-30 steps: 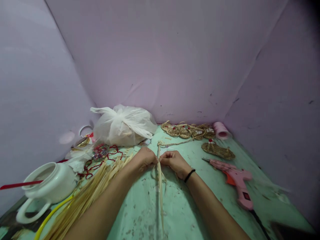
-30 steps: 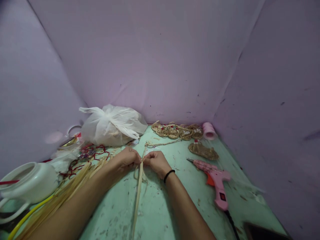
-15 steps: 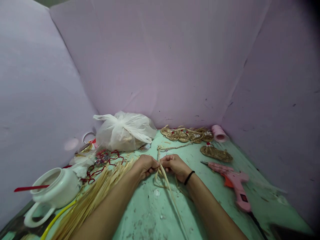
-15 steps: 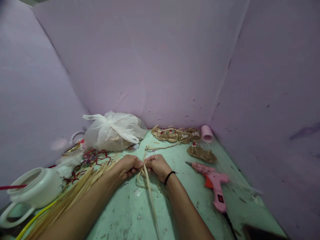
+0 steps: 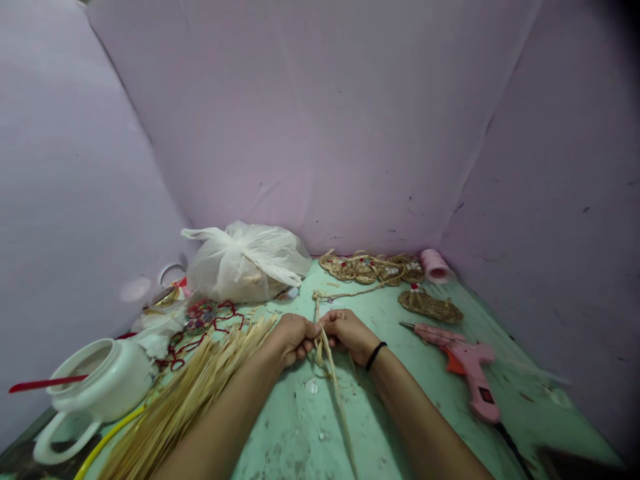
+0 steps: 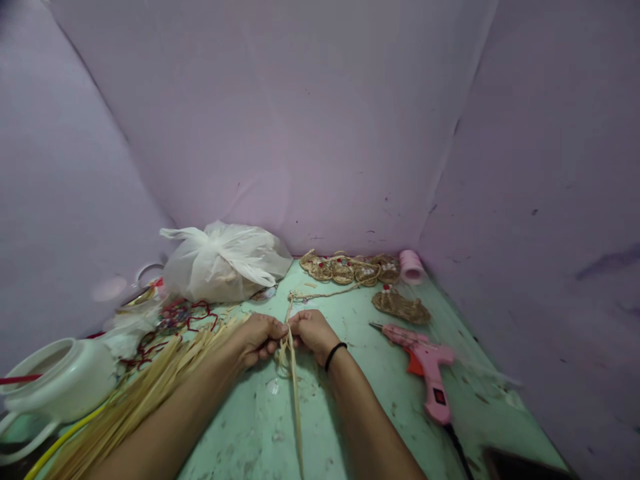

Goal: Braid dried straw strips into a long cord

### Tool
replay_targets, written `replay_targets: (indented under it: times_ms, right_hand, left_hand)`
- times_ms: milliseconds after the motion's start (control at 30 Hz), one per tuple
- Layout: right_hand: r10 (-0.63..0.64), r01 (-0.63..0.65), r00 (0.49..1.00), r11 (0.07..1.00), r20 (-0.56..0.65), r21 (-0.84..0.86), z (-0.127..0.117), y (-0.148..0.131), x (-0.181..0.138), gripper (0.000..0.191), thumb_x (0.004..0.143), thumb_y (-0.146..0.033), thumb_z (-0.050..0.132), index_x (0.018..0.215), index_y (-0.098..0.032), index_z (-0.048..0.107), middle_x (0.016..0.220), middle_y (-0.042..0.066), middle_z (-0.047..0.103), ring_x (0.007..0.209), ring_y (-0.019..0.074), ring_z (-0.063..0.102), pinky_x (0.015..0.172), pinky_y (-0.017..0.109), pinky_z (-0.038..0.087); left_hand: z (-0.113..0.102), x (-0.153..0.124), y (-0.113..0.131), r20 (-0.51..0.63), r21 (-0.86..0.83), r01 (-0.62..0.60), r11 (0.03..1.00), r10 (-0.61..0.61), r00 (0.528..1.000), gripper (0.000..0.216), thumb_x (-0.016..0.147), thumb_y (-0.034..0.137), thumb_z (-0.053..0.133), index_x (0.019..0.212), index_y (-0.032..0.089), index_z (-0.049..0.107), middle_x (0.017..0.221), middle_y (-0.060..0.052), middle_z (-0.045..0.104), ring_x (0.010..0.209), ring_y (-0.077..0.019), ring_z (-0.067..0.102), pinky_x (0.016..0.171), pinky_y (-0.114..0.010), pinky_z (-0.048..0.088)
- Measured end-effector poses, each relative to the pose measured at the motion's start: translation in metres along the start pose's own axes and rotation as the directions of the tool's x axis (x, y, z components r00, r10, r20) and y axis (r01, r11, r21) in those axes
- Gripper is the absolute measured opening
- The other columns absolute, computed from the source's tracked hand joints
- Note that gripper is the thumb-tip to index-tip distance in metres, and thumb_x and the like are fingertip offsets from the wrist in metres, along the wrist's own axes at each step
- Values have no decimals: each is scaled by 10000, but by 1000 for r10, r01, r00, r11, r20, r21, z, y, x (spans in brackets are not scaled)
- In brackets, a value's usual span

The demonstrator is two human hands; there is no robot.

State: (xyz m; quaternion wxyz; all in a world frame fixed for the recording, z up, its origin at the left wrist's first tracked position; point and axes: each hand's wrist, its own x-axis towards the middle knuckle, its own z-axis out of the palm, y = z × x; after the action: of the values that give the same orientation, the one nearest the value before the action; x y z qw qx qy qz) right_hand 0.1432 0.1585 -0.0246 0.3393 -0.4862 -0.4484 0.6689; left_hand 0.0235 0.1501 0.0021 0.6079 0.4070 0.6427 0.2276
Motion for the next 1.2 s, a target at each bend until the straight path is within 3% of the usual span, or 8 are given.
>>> replay_targets:
  times_ms: [167, 467, 633, 733, 800, 1000, 1100, 1200]
  right_hand:
    - [4, -5, 1000, 999, -23, -45, 2, 1, 1, 61, 522, -116, 504, 468, -140, 490, 351, -50, 448, 318, 31, 265, 355, 189, 129]
    - [-19, 19, 1000, 990, 2, -139, -1, 6, 5, 96, 551, -118, 475, 460, -146, 480, 340, -70, 367, 329, 35, 240, 372, 201, 124]
    - [-52, 55, 998, 988, 21, -145, 3, 9, 6, 101, 570, -132, 466, 470, -147, 471, 397, -20, 502, 375, 54, 359, 400, 190, 211]
    - [-75, 72, 997, 985, -17, -155, 3, 9, 7, 84, 555, -118, 465, 477, -144, 482, 400, -27, 500, 376, 48, 347, 404, 187, 217]
    - [-68, 64, 997, 988, -26, -138, 2, 7, 5, 73, 537, -108, 476, 473, -141, 486, 394, -38, 478, 374, 43, 331, 401, 185, 207]
    - [4, -5, 993, 1000, 120, 10, -4, -3, -6, 81, 535, -200, 558, 511, -130, 525, 405, -39, 474, 356, 32, 295, 382, 184, 166]
    - [33, -38, 995, 998, 90, 53, -6, -5, -7, 128, 502, -220, 616, 547, -125, 544, 462, -13, 543, 393, 56, 402, 406, 184, 249]
    - [45, -46, 999, 998, 19, 36, -6, -3, -6, 149, 491, -221, 638, 561, -124, 547, 463, -12, 554, 382, 58, 405, 403, 189, 257]
  left_hand:
    - [4, 0, -8, -6, -99, -54, 994, 53, 999, 169, 726, 144, 489, 559, 121, 481, 410, 7, 491, 298, -58, 391, 317, -173, 280]
    - [-9, 5, -13, 57, -34, -56, 998, 58, 997, 165, 646, 232, 585, 546, 112, 530, 313, 53, 370, 264, -34, 258, 306, -174, 162]
    - [-10, 3, -6, 72, 31, 17, 999, -19, 997, 127, 646, 207, 540, 558, 115, 541, 350, 43, 416, 266, -20, 218, 317, -173, 104]
    - [-8, 2, -4, 85, -6, 16, 1000, -16, 996, 110, 631, 165, 497, 535, 118, 522, 383, 35, 436, 276, -22, 246, 314, -172, 121]
    - [-6, 1, -5, 58, -9, -1, 1000, 2, 998, 100, 604, 135, 472, 520, 119, 523, 363, 43, 398, 274, -29, 251, 309, -174, 127]
    - [-4, 0, -9, -11, -13, -111, 994, 111, 994, 98, 558, 121, 440, 525, 130, 532, 318, 57, 340, 253, -40, 215, 289, -183, 119]
    - [-4, 0, -9, -17, -32, -120, 992, 119, 993, 83, 565, 138, 446, 534, 133, 523, 336, 53, 368, 251, -38, 215, 282, -184, 115]
    - [-6, -2, -8, 23, -24, -152, 988, 152, 988, 58, 569, 146, 465, 546, 135, 517, 356, 51, 395, 257, -36, 246, 284, -176, 138]
